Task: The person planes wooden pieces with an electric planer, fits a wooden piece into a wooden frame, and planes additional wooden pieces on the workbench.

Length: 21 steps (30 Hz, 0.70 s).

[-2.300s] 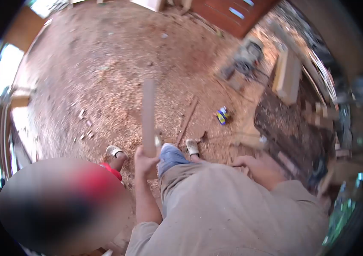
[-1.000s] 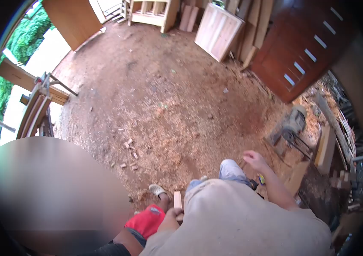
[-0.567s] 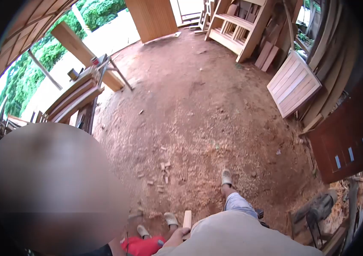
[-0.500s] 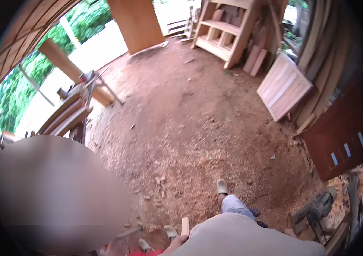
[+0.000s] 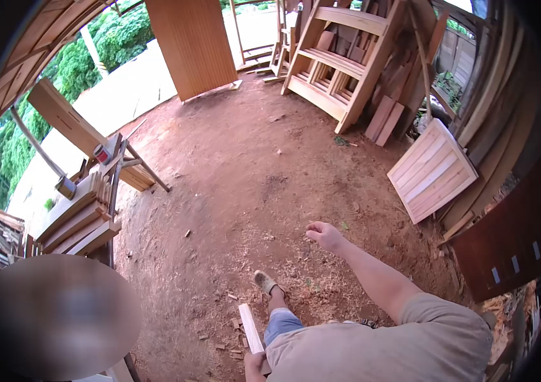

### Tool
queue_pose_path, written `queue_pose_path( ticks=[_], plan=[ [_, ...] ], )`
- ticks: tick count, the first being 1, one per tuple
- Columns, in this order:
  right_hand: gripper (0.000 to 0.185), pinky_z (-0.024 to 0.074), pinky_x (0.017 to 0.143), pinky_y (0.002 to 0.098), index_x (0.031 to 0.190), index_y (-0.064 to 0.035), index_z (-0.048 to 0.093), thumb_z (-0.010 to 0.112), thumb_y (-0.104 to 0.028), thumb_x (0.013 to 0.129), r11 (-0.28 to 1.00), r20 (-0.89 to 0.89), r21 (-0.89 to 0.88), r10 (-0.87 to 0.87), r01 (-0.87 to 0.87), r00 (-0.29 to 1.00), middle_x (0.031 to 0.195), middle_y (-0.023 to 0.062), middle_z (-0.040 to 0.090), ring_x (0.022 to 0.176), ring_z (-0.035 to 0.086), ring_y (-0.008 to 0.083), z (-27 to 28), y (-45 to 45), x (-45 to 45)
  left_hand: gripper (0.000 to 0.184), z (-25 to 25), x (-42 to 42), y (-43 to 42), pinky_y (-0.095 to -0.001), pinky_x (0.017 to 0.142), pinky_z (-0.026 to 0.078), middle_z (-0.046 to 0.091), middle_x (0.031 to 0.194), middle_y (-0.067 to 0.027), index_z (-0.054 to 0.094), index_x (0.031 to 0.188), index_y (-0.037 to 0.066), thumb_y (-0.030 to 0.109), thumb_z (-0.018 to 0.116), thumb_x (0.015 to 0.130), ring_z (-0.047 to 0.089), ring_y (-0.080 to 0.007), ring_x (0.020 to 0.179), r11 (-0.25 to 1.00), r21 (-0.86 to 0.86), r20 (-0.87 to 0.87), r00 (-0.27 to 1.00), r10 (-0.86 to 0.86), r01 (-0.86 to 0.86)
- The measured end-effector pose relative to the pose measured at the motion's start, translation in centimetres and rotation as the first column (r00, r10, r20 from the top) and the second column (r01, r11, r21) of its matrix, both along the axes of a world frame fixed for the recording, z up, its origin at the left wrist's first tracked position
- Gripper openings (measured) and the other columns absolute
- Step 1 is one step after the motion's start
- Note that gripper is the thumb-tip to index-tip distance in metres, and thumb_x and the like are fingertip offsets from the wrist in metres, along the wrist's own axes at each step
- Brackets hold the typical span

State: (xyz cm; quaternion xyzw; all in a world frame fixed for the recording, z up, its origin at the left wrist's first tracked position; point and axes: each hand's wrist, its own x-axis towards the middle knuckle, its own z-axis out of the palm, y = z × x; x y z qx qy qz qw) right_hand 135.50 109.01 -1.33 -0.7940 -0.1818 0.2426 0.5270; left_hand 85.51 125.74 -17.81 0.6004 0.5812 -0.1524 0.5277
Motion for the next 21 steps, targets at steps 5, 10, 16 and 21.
queue_pose_path(
  ticks=[5, 10, 16, 21],
  plan=[
    [0.025, 0.0505, 0.068, 0.0275, 0.106, -0.0001, 0.067, 0.064, -0.021, 0.092, 0.992, -0.114, -0.101, 0.061, -0.072, 0.992, 0.086, 0.0028, 0.067, 0.076, 0.061, 0.0122, -7.7, 6.5, 5.8, 0.037, 5.3, 6.6, 6.3, -0.0429, 0.072, 0.056, 0.074, 0.093, -0.0120, 0.071, 0.100, 0.002, 0.027, 0.076, 0.073, 0.070, -0.0303, 0.079, 0.996, -0.056, 0.535, 0.840, 0.094, -0.076],
    [0.020, 0.0479, 0.048, 0.0417, 0.090, -0.0055, 0.069, 0.064, -0.025, 0.088, 0.608, -0.450, -0.771, -0.309, -0.190, 0.838, 0.071, 0.0113, 0.066, 0.054, 0.061, 0.0253, -13.2, -1.7, 9.5, 0.035, 5.8, 11.5, 16.2, -0.0433, 0.071, 0.056, 0.073, 0.089, -0.0119, 0.071, 0.093, 0.002, 0.028, 0.076, 0.070, 0.069, -0.0285, 0.075, 0.993, 0.081, 0.509, 0.860, 0.036, -0.089],
    [0.015, 0.0480, 0.047, 0.0417, 0.095, -0.0046, 0.062, 0.058, -0.019, 0.091, 0.704, -0.548, -0.492, -0.708, 0.513, 0.446, 0.076, 0.0114, 0.063, 0.052, 0.058, 0.0268, -8.9, 5.0, 14.0, 0.035, -3.8, 16.5, 28.4, -0.0423, 0.068, 0.055, 0.073, 0.086, -0.0118, 0.072, 0.089, 0.002, 0.027, 0.079, 0.065, 0.068, -0.0264, 0.073, 0.853, -0.354, -0.163, 0.923, 0.348, -0.384],
    [0.012, 0.0433, 0.042, 0.0353, 0.088, -0.0049, 0.061, 0.057, -0.016, 0.089, 0.700, -0.425, -0.482, -0.712, 0.527, 0.558, 0.067, 0.0069, 0.058, 0.049, 0.055, 0.0208, -12.7, 15.6, 26.0, 0.034, 5.5, 27.9, 40.4, -0.0392, 0.067, 0.055, 0.073, 0.086, -0.0126, 0.073, 0.086, 0.001, 0.024, 0.079, 0.062, 0.068, -0.0254, 0.073, 0.891, -0.140, -0.042, 0.902, 0.430, -0.432]
  ],
)
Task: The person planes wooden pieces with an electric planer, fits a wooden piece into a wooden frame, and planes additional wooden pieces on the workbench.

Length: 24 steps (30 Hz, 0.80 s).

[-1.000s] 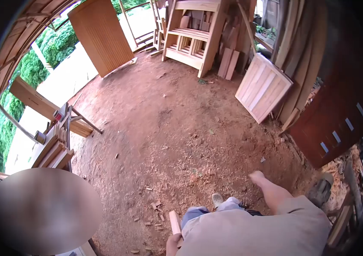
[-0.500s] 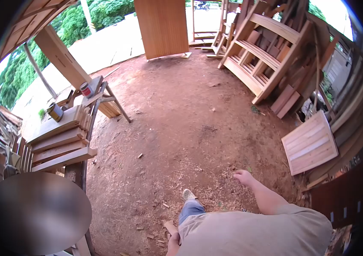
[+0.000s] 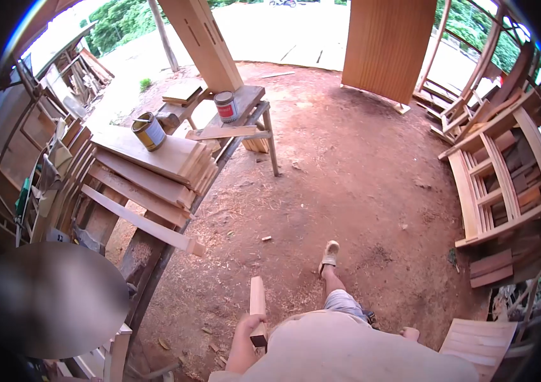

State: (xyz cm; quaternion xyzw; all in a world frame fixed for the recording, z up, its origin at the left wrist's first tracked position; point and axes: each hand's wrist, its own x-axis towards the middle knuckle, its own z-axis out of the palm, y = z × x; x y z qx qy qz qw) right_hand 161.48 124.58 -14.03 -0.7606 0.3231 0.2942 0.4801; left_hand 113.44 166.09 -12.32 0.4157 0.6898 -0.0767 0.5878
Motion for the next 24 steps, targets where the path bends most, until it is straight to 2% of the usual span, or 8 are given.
queue_pose_path(
  ticks=[4, 6, 8, 12, 14, 16, 21, 24],
  plan=[
    [0.012, 0.0386, 0.039, 0.0318, 0.089, -0.0071, 0.061, 0.058, -0.019, 0.087, 0.988, 0.307, 0.026, 0.137, -0.152, 0.942, 0.065, 0.0037, 0.057, 0.048, 0.053, 0.0164, -1.1, 17.8, 13.4, 0.057, 5.8, 9.3, 11.4, -0.0370, 0.078, 0.055, 0.070, 0.099, -0.0153, 0.065, 0.114, -0.005, 0.017, 0.076, 0.062, 0.068, -0.0250, 0.085, 0.984, 0.153, 0.123, 0.986, -0.112, 0.093],
    [0.016, 0.0362, 0.039, 0.0313, 0.091, -0.0096, 0.058, 0.060, -0.025, 0.087, 0.944, 0.243, 0.120, 0.273, -0.308, 0.931, 0.068, 0.0031, 0.056, 0.047, 0.049, 0.0148, -1.8, 29.5, 20.3, 0.066, 7.4, 12.8, 16.2, -0.0367, 0.083, 0.055, 0.069, 0.102, -0.0153, 0.061, 0.121, -0.006, 0.020, 0.077, 0.063, 0.067, -0.0258, 0.093, 0.980, 0.133, 0.492, 0.868, 0.067, -0.151],
    [0.025, 0.0379, 0.043, 0.0289, 0.095, -0.0098, 0.058, 0.065, -0.033, 0.088, 0.817, 0.248, 0.222, 0.480, -0.532, 0.841, 0.074, 0.0035, 0.059, 0.051, 0.050, 0.0146, 3.3, 43.9, 22.0, 0.081, 16.6, 17.4, 19.2, -0.0373, 0.088, 0.054, 0.065, 0.113, -0.0166, 0.048, 0.134, -0.006, 0.019, 0.076, 0.061, 0.065, -0.0267, 0.099, 0.960, -0.003, 0.766, 0.616, 0.183, -0.281],
    [0.037, 0.0509, 0.082, 0.0353, 0.121, -0.0058, 0.058, 0.055, -0.036, 0.099, 0.049, 0.395, 0.723, 0.789, -0.689, 0.471, 0.114, 0.0086, 0.067, 0.098, 0.063, 0.0190, 18.0, 67.9, 16.0, 0.090, 26.6, 23.0, 22.5, -0.0417, 0.092, 0.054, 0.061, 0.121, -0.0232, 0.044, 0.135, -0.010, 0.019, 0.076, 0.056, 0.065, -0.0323, 0.104, 0.950, -0.174, 0.948, 0.218, 0.233, -0.259],
    [0.065, 0.0463, 0.098, 0.0424, 0.144, -0.0076, 0.043, 0.050, -0.053, 0.098, -0.391, 0.552, 0.809, 0.761, -0.439, 0.340, 0.139, 0.0145, 0.054, 0.119, 0.057, 0.0253, 22.9, 75.6, 10.9, 0.094, 28.3, 24.4, 24.4, -0.0433, 0.095, 0.053, 0.059, 0.124, -0.0264, 0.041, 0.136, -0.011, 0.020, 0.076, 0.054, 0.065, -0.0347, 0.106, 0.933, -0.208, 0.962, 0.110, 0.250, -0.294],
    [0.074, 0.0450, 0.101, 0.0451, 0.146, -0.0079, 0.039, 0.048, -0.061, 0.095, -0.582, 0.583, 0.805, 0.740, -0.113, 0.335, 0.143, 0.0154, 0.050, 0.122, 0.055, 0.0260, 28.6, 80.2, 5.0, 0.101, 28.0, 24.8, 25.9, -0.0463, 0.097, 0.052, 0.055, 0.128, -0.0329, 0.036, 0.140, -0.012, 0.020, 0.075, 0.053, 0.065, -0.0397, 0.108, 0.937, -0.258, 0.966, -0.032, 0.258, -0.236],
    [0.079, 0.0483, 0.098, 0.0474, 0.140, -0.0053, 0.044, 0.047, -0.068, 0.092, -0.507, 0.445, 0.861, 0.792, 0.044, 0.417, 0.132, 0.0157, 0.057, 0.115, 0.060, 0.0284, 31.7, 89.7, -2.4, 0.102, 27.7, 23.4, 32.2, -0.0461, 0.096, 0.053, 0.053, 0.128, -0.0345, 0.036, 0.140, -0.012, 0.029, 0.077, 0.057, 0.066, -0.0399, 0.105, 0.922, -0.303, 0.953, -0.059, 0.298, -0.240],
    [0.075, 0.0528, 0.092, 0.0435, 0.135, -0.0048, 0.049, 0.042, -0.068, 0.094, -0.291, 0.262, 0.956, 0.789, -0.037, 0.557, 0.119, 0.0127, 0.062, 0.105, 0.064, 0.0269, 33.5, 96.3, -5.4, 0.086, 28.2, 20.0, 37.2, -0.0382, 0.091, 0.053, 0.061, 0.122, -0.0213, 0.045, 0.134, -0.010, 0.043, 0.076, 0.074, 0.065, -0.0277, 0.106, 0.794, -0.174, 0.944, 0.131, 0.302, -0.582]
  ],
)
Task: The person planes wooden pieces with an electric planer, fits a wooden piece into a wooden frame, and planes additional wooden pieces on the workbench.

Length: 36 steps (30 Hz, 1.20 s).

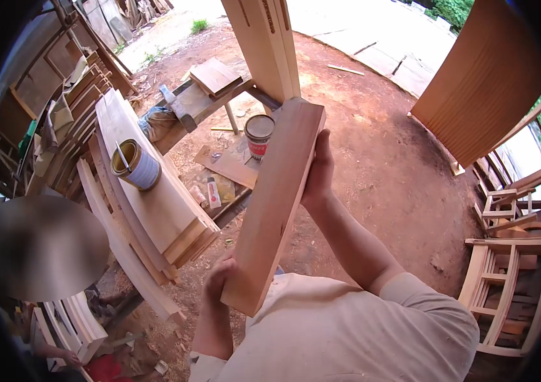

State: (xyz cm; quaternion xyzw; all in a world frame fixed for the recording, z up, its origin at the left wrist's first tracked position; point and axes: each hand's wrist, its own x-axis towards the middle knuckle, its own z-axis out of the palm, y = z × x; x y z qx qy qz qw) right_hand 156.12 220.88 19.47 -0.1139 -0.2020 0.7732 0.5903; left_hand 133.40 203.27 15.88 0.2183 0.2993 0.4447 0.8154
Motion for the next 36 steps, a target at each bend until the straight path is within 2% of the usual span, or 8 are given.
queue_pose_path(
  ticks=[5, 8, 10, 14, 16, 23, 28, 36],
  plan=[
    [0.074, 0.0530, 0.090, 0.0434, 0.134, -0.0070, 0.049, 0.029, -0.068, 0.097, 0.985, 0.025, 0.063, -0.161, 0.159, 0.987, 0.116, 0.0130, 0.062, 0.104, 0.063, 0.0271, 4.9, 14.2, -5.0, 0.080, 5.1, -6.5, 9.6, -0.0357, 0.095, 0.049, 0.061, 0.122, -0.0134, 0.053, 0.127, -0.004, 0.029, 0.092, 0.065, 0.059, -0.0232, 0.114, 0.851, 0.510, -0.177, 0.953, 0.244, -0.123],
    [0.072, 0.0521, 0.092, 0.0448, 0.135, -0.0075, 0.048, 0.030, -0.067, 0.098, 0.971, 0.043, 0.079, -0.230, 0.226, 0.972, 0.117, 0.0135, 0.061, 0.105, 0.062, 0.0287, 5.6, 21.5, -7.9, 0.074, 6.1, -7.9, 14.7, -0.0386, 0.093, 0.050, 0.059, 0.122, -0.0182, 0.058, 0.115, -0.005, 0.022, 0.095, 0.056, 0.061, -0.0290, 0.109, 0.577, 0.817, -0.465, 0.573, 0.675, -0.015],
    [0.070, 0.0512, 0.093, 0.0459, 0.135, -0.0075, 0.049, 0.030, -0.065, 0.099, 0.971, 0.019, 0.116, -0.214, 0.211, 0.977, 0.117, 0.0140, 0.061, 0.106, 0.061, 0.0300, 4.8, 25.3, -8.8, 0.060, 6.5, -8.3, 18.1, -0.0420, 0.088, 0.052, 0.057, 0.118, -0.0240, 0.059, 0.098, -0.007, 0.014, 0.092, 0.052, 0.062, -0.0367, 0.104, 0.597, 0.774, -0.630, 0.159, 0.760, 0.211],
    [0.068, 0.0501, 0.095, 0.0460, 0.136, -0.0073, 0.048, 0.031, -0.062, 0.100, 0.958, 0.011, 0.128, -0.259, 0.255, 0.966, 0.120, 0.0138, 0.061, 0.108, 0.061, 0.0297, 3.2, 30.0, -9.2, 0.046, 5.7, -9.5, 23.1, -0.0454, 0.083, 0.053, 0.056, 0.113, -0.0257, 0.053, 0.085, -0.006, 0.004, 0.086, 0.053, 0.061, -0.0431, 0.097, 0.453, 0.871, -0.478, 0.120, 0.870, 0.188],
    [0.073, 0.0491, 0.093, 0.0517, 0.135, -0.0056, 0.049, 0.030, -0.065, 0.097, 0.985, -0.214, 0.075, -0.135, 0.155, 0.967, 0.121, 0.0200, 0.059, 0.110, 0.058, 0.0388, 2.6, 31.5, -9.2, 0.048, 6.6, -9.9, 24.2, -0.0460, 0.081, 0.052, 0.056, 0.114, -0.0251, 0.052, 0.090, -0.003, 0.002, 0.084, 0.054, 0.061, -0.0417, 0.095, 0.452, 0.877, -0.473, 0.126, 0.872, 0.162],
    [0.081, 0.0440, 0.097, 0.0591, 0.137, -0.0077, 0.050, 0.025, -0.072, 0.094, 0.975, -0.230, 0.039, -0.204, 0.218, 0.952, 0.127, 0.0198, 0.057, 0.116, 0.054, 0.0394, 2.3, 32.2, -9.3, 0.063, 4.5, -11.8, 25.9, -0.0357, 0.094, 0.050, 0.048, 0.129, -0.0179, 0.052, 0.115, -0.009, -0.012, 0.078, 0.058, 0.058, -0.0286, 0.111, 0.528, 0.840, -0.542, 0.216, 0.812, 0.125],
    [0.082, 0.0408, 0.099, 0.0635, 0.138, -0.0139, 0.051, 0.031, -0.077, 0.090, 0.968, -0.206, 0.189, -0.125, 0.165, 0.971, 0.127, 0.0149, 0.058, 0.121, 0.052, 0.0385, 3.0, 31.7, -9.2, 0.064, 6.3, -10.7, 26.4, -0.0342, 0.094, 0.049, 0.048, 0.126, -0.0141, 0.053, 0.117, -0.008, -0.014, 0.075, 0.058, 0.058, -0.0247, 0.111, 0.668, 0.741, -0.638, 0.245, 0.730, -0.061],
    [0.077, 0.0416, 0.099, 0.0609, 0.135, -0.0141, 0.054, 0.033, -0.074, 0.092, 0.963, -0.310, 0.074, -0.225, 0.260, 0.924, 0.125, 0.0116, 0.061, 0.119, 0.054, 0.0351, 3.2, 33.4, -9.0, 0.065, 7.6, -10.1, 27.9, -0.0294, 0.092, 0.046, 0.050, 0.121, -0.0085, 0.053, 0.119, -0.004, -0.011, 0.072, 0.057, 0.055, -0.0204, 0.109, 0.719, 0.650, -0.665, 0.273, 0.695, -0.247]
  ],
)
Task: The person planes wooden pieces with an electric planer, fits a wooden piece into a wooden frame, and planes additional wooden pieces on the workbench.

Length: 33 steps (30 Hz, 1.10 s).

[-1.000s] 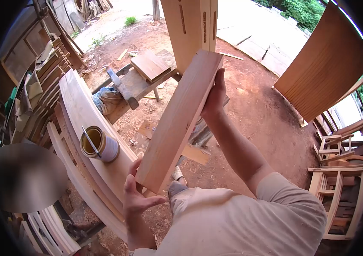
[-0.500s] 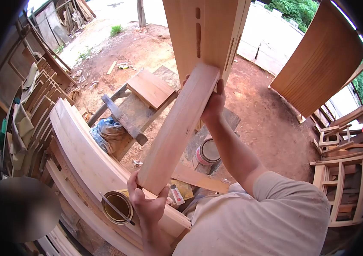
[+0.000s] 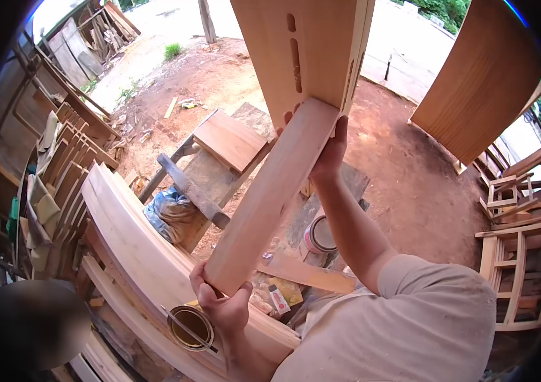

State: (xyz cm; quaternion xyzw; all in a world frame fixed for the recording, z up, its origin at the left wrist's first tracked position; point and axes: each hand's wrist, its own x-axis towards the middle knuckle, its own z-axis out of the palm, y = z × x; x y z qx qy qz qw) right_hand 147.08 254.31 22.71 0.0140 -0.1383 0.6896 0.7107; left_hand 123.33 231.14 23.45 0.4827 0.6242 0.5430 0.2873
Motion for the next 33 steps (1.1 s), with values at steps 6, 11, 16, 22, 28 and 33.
queue_pose_path(
  ticks=[6, 11, 16, 22, 28, 33],
  plan=[
    [0.076, 0.0436, 0.097, 0.0566, 0.134, -0.0123, 0.056, 0.042, -0.071, 0.089, 0.997, -0.059, 0.047, -0.053, 0.055, 0.997, 0.126, 0.0118, 0.061, 0.118, 0.055, 0.0349, -1.8, 2.5, 0.6, 0.062, -0.8, -0.4, 1.7, -0.0323, 0.095, 0.045, 0.046, 0.123, -0.0085, 0.052, 0.111, -0.003, -0.010, 0.068, 0.052, 0.053, -0.0233, 0.111, 0.998, 0.030, 0.125, 0.990, 0.059, -0.063],
    [0.070, 0.0490, 0.098, 0.0474, 0.135, -0.0081, 0.052, 0.044, -0.064, 0.093, 0.993, -0.128, 0.102, -0.049, 0.062, 0.991, 0.126, 0.0137, 0.061, 0.114, 0.059, 0.0343, -2.1, 3.1, 0.6, 0.062, -1.3, -0.5, 3.0, -0.0366, 0.103, 0.037, 0.051, 0.116, -0.0072, 0.056, 0.104, -0.001, -0.005, 0.060, 0.042, 0.049, -0.0250, 0.113, 0.980, 0.137, 0.159, 0.980, 0.119, -0.142],
    [0.066, 0.0475, 0.101, 0.0462, 0.134, -0.0090, 0.055, 0.053, -0.060, 0.091, 0.993, -0.245, 0.094, -0.043, 0.068, 0.969, 0.127, 0.0132, 0.061, 0.115, 0.059, 0.0311, -2.1, 3.5, 0.0, 0.059, -2.6, -0.9, 3.8, -0.0398, 0.105, 0.036, 0.051, 0.117, -0.0075, 0.055, 0.098, 0.000, -0.005, 0.058, 0.040, 0.048, -0.0262, 0.114, 0.960, 0.233, 0.182, 0.977, 0.111, -0.153],
    [0.066, 0.0463, 0.103, 0.0449, 0.134, -0.0083, 0.054, 0.054, -0.058, 0.091, 0.988, -0.199, 0.050, -0.136, 0.149, 0.970, 0.130, 0.0139, 0.061, 0.118, 0.058, 0.0316, -2.1, 3.4, 0.3, 0.055, -2.5, -0.7, 3.8, -0.0406, 0.104, 0.036, 0.050, 0.116, -0.0084, 0.053, 0.097, 0.000, -0.005, 0.060, 0.042, 0.048, -0.0280, 0.113, 0.964, 0.214, 0.253, 0.962, 0.103, -0.159],
    [0.064, 0.0473, 0.102, 0.0447, 0.134, -0.0092, 0.055, 0.056, -0.056, 0.091, 0.991, -0.235, 0.053, -0.111, 0.126, 0.966, 0.128, 0.0127, 0.062, 0.117, 0.059, 0.0304, -2.2, 3.6, 0.2, 0.070, -2.9, -0.7, 4.6, -0.0367, 0.104, 0.037, 0.051, 0.114, -0.0064, 0.056, 0.107, 0.001, -0.004, 0.054, 0.037, 0.050, -0.0254, 0.112, 0.955, 0.223, 0.311, 0.943, 0.118, -0.193],
    [0.063, 0.0492, 0.100, 0.0446, 0.132, -0.0106, 0.056, 0.060, -0.055, 0.089, 0.993, -0.241, 0.038, -0.100, 0.112, 0.965, 0.126, 0.0106, 0.062, 0.116, 0.059, 0.0291, -2.1, 3.6, 0.3, 0.073, -2.9, -0.4, 4.6, -0.0369, 0.104, 0.038, 0.050, 0.113, -0.0066, 0.055, 0.110, 0.001, -0.003, 0.054, 0.037, 0.050, -0.0260, 0.112, 0.962, 0.184, 0.334, 0.933, 0.133, -0.203]
  ],
)
